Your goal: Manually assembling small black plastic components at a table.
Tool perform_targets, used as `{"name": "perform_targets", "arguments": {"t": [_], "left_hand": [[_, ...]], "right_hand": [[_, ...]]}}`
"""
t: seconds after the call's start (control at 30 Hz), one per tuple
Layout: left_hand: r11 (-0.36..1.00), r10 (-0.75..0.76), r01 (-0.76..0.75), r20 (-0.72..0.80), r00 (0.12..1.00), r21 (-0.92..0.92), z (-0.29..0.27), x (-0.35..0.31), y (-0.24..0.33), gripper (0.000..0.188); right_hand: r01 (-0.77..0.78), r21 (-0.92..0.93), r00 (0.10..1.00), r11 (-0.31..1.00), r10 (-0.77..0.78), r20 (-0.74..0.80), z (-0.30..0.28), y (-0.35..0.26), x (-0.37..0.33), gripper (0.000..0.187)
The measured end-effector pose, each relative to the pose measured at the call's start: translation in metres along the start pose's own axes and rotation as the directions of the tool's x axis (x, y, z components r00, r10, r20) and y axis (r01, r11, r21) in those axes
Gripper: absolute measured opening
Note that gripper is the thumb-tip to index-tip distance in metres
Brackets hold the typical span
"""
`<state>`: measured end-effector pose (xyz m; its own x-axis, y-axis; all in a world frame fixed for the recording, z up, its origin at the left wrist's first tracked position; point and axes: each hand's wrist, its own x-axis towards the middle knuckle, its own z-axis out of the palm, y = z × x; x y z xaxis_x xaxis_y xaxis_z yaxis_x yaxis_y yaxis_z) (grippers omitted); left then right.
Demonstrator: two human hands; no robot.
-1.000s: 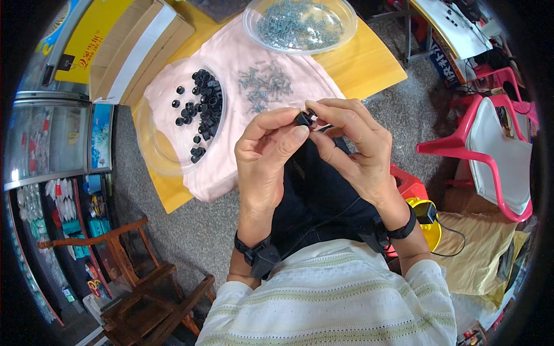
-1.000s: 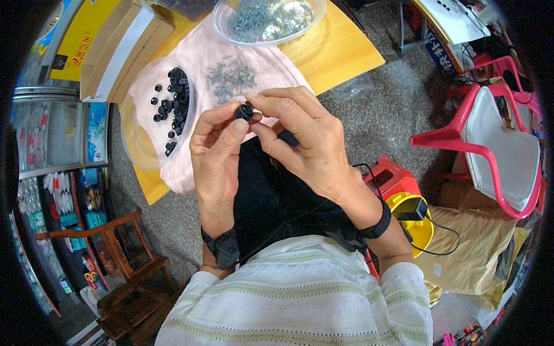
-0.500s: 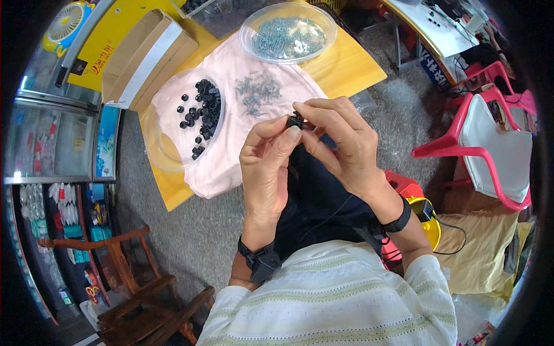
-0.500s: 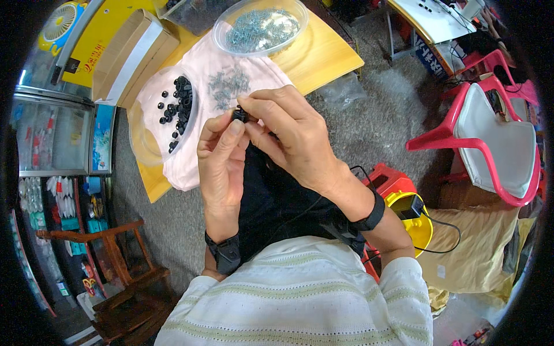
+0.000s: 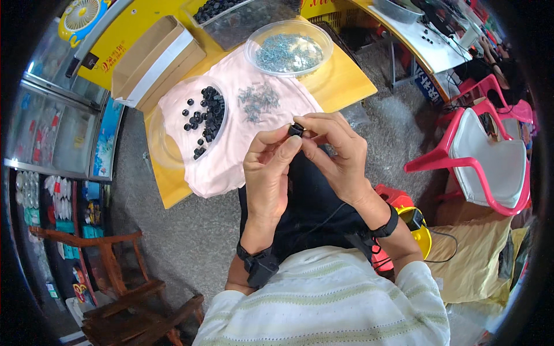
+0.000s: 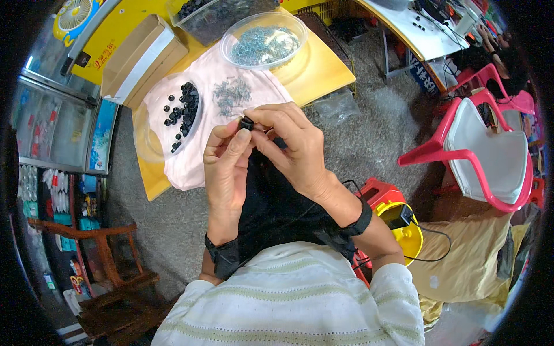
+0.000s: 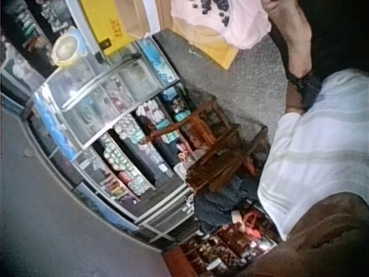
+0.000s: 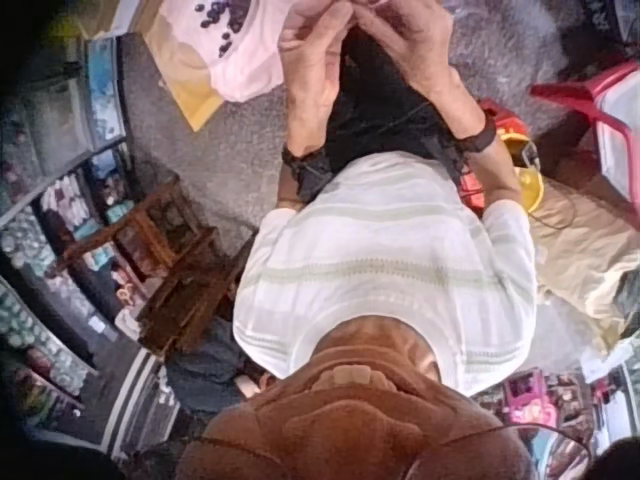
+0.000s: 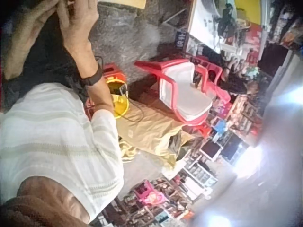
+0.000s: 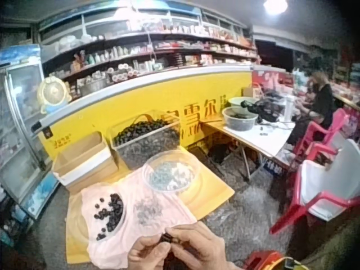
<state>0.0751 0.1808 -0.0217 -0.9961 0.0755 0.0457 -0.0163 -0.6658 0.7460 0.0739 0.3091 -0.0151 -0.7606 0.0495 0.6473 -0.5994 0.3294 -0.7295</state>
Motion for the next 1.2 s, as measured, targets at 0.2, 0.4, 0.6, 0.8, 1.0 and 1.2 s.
{"name": "perform_targets", "arguments": {"t": [0.2, 0.4, 0.6, 0.8, 1.0, 1.2], "left_hand": [[0.978, -0.061, 0.06, -0.001, 0.998, 0.198, -0.012, 0.012, 0.018, 0.03], [0.608, 0.243, -0.01, -0.174, 0.954, 0.794, -0.088, 0.028, 0.082, 0.014], [0.234, 0.377, 0.158, -0.24, 0.895, 0.959, -0.141, 0.067, 0.119, 0.015], [0.051, 0.3, 0.107, -0.117, 0.947, 0.993, -0.152, 0.086, 0.113, 0.022], [-0.061, 0.276, 0.075, -0.055, 0.96, 0.995, -0.161, 0.089, 0.115, 0.024], [0.041, 0.167, -0.02, 0.013, 0.986, 0.999, -0.138, 0.07, 0.118, 0.018]], "right_hand": [[-0.076, -0.029, 0.997, 0.997, 0.077, 0.033, 0.001, 0.018, 0.034, 0.03], [-0.064, -0.039, 0.997, 0.997, 0.063, -0.047, 0.008, 0.054, 0.119, 0.022], [0.022, -0.181, 0.998, 0.983, -0.033, -0.055, 0.042, 0.103, 0.219, 0.031], [0.2, -0.453, 0.976, 0.869, -0.217, 0.016, 0.062, 0.184, 0.306, 0.035], [0.06, -0.725, 0.97, 0.686, 0.131, 0.205, 0.058, 0.209, 0.319, 0.036], [0.231, -0.49, 0.961, 0.841, -0.116, 0.252, 0.022, 0.112, 0.22, 0.029]]}}
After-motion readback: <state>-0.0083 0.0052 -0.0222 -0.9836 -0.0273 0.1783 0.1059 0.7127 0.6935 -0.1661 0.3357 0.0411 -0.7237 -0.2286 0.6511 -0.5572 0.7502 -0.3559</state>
